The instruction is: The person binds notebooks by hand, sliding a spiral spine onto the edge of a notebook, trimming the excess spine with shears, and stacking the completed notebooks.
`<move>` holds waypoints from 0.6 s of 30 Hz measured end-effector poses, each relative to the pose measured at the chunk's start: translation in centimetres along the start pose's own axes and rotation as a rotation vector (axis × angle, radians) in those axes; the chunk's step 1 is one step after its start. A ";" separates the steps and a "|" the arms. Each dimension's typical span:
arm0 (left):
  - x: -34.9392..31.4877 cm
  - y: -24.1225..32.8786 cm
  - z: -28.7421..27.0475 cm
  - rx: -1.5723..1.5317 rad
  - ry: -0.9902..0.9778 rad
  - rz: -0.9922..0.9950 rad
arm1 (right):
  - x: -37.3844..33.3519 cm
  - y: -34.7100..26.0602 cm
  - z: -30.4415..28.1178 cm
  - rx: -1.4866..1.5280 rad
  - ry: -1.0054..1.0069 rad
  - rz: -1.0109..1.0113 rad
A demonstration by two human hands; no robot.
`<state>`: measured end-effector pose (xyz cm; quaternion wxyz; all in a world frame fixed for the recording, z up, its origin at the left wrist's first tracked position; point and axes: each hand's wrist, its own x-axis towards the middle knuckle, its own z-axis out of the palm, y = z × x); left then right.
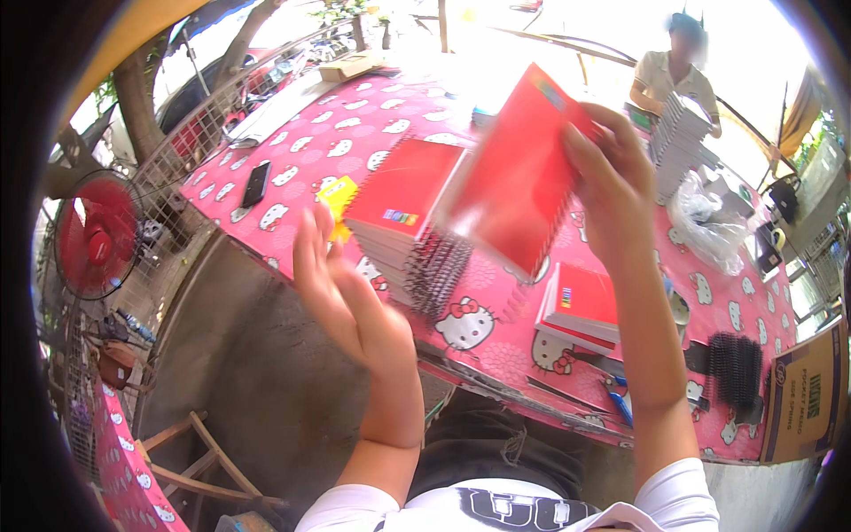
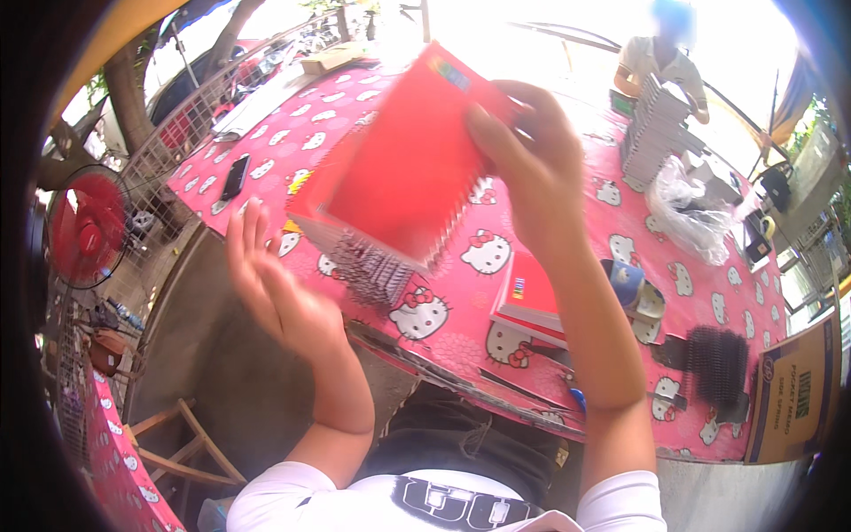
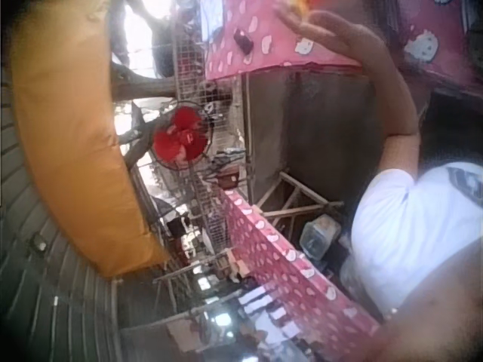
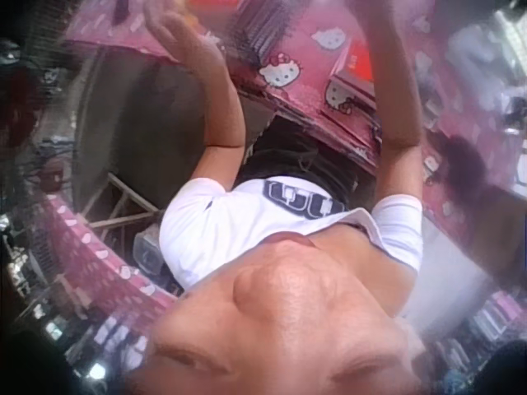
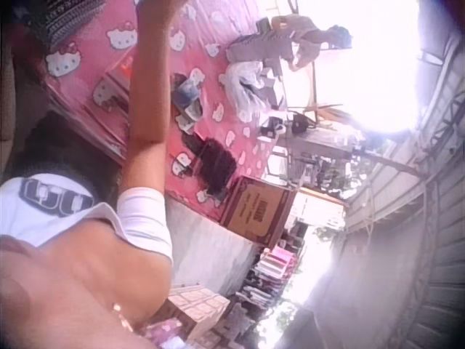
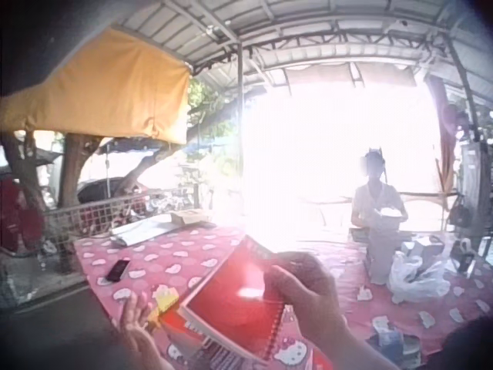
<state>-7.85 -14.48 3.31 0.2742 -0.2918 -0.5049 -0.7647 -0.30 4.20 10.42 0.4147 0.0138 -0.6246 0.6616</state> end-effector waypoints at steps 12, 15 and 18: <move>5.5 -6.1 0.7 0.243 0.112 -0.310 | 3.2 9.9 4.4 -0.695 -0.045 -0.262; 5.4 -5.5 -2.1 0.299 0.210 -0.141 | 0.8 5.3 1.6 -1.027 -0.188 -0.472; 4.4 -1.1 -4.1 0.341 0.430 0.149 | -4.6 1.5 -3.8 -1.230 -0.718 -0.207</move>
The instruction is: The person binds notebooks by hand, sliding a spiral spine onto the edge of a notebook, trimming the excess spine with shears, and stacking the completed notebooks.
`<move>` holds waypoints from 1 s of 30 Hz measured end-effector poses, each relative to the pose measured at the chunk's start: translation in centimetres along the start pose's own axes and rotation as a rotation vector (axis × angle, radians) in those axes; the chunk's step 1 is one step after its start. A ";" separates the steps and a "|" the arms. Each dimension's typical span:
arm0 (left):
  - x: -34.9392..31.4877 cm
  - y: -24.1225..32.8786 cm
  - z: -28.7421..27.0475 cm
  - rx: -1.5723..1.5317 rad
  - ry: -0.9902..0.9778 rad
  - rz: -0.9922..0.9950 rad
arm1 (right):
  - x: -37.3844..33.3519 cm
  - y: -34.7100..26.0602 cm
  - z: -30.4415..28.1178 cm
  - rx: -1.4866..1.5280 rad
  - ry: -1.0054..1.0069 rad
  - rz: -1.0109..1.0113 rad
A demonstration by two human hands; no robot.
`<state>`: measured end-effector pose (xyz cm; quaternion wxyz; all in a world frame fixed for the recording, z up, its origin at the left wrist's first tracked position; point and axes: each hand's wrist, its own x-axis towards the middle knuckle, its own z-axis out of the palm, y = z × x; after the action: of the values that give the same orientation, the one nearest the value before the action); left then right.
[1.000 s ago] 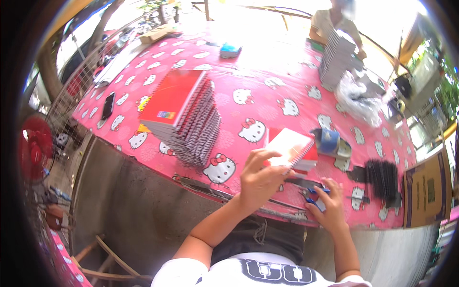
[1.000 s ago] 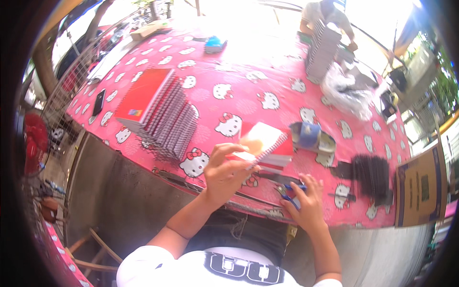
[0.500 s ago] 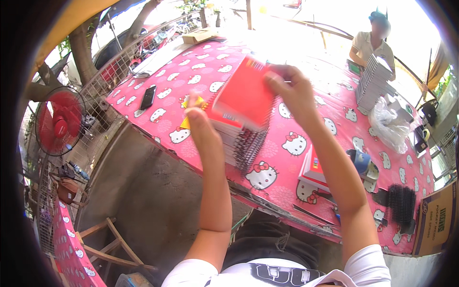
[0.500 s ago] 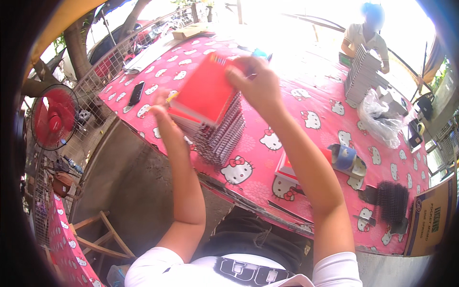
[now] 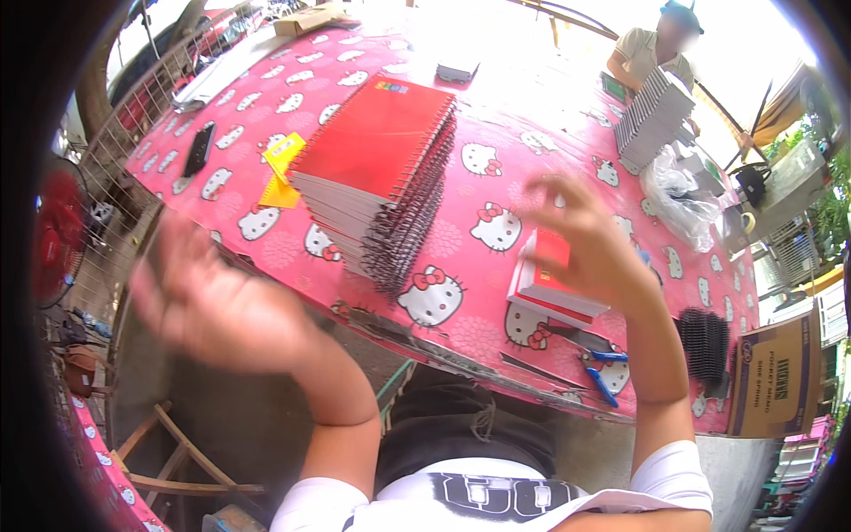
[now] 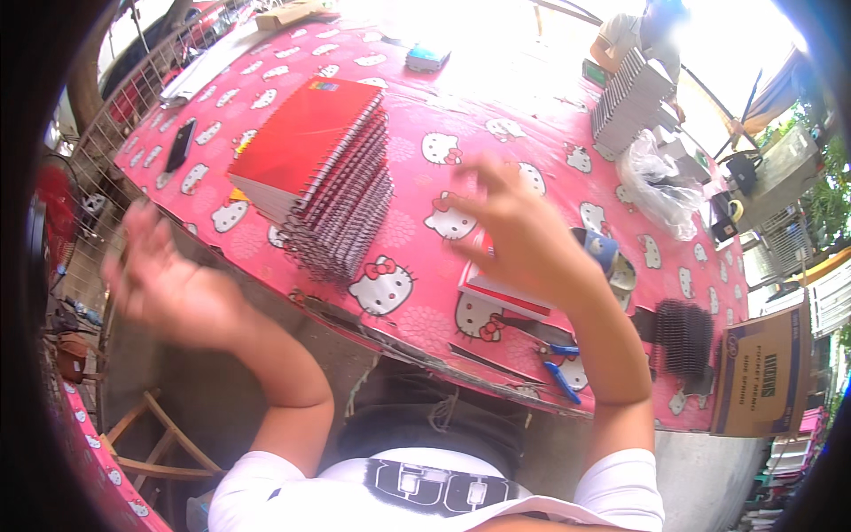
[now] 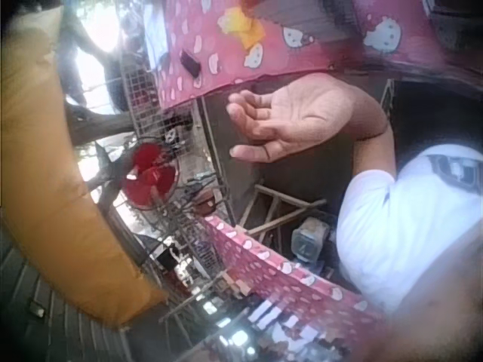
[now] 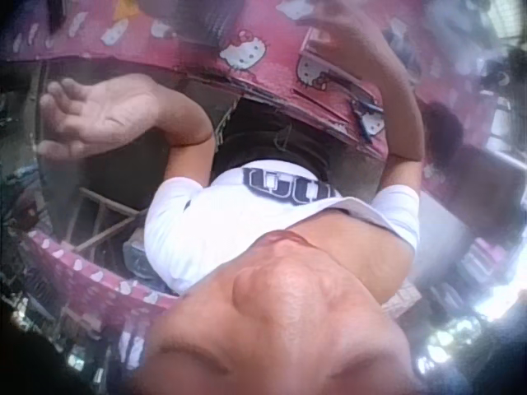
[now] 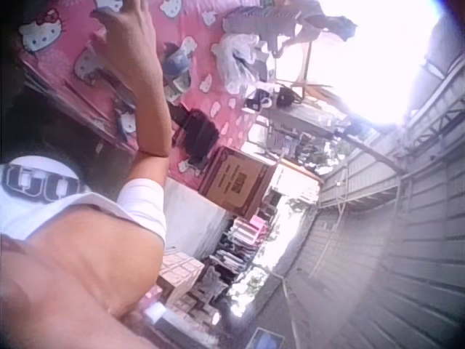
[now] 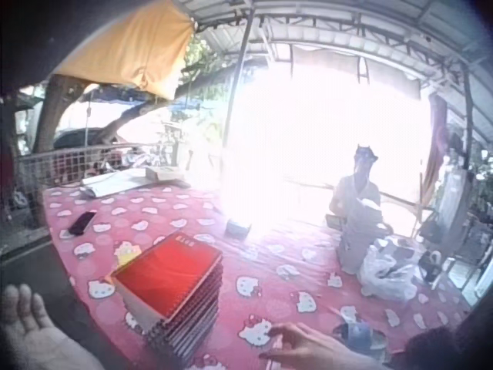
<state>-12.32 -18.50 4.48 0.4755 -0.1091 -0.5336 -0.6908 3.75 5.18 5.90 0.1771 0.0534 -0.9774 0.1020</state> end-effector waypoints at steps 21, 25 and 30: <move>-17.4 1.3 1.9 -0.580 -0.847 -1.161 | -4.9 2.2 2.1 0.071 -0.214 0.126; -17.6 1.2 1.7 -0.554 -0.909 -1.174 | -4.9 2.6 1.8 0.140 -0.240 0.143; -18.1 1.1 1.4 -0.549 -0.960 -1.167 | -5.4 2.6 1.9 0.192 -0.176 0.140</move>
<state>-2.52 -7.57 -6.19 -0.2874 -0.2105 -0.4618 -0.8123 7.76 7.69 1.75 0.0770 0.0105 -0.9763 0.2021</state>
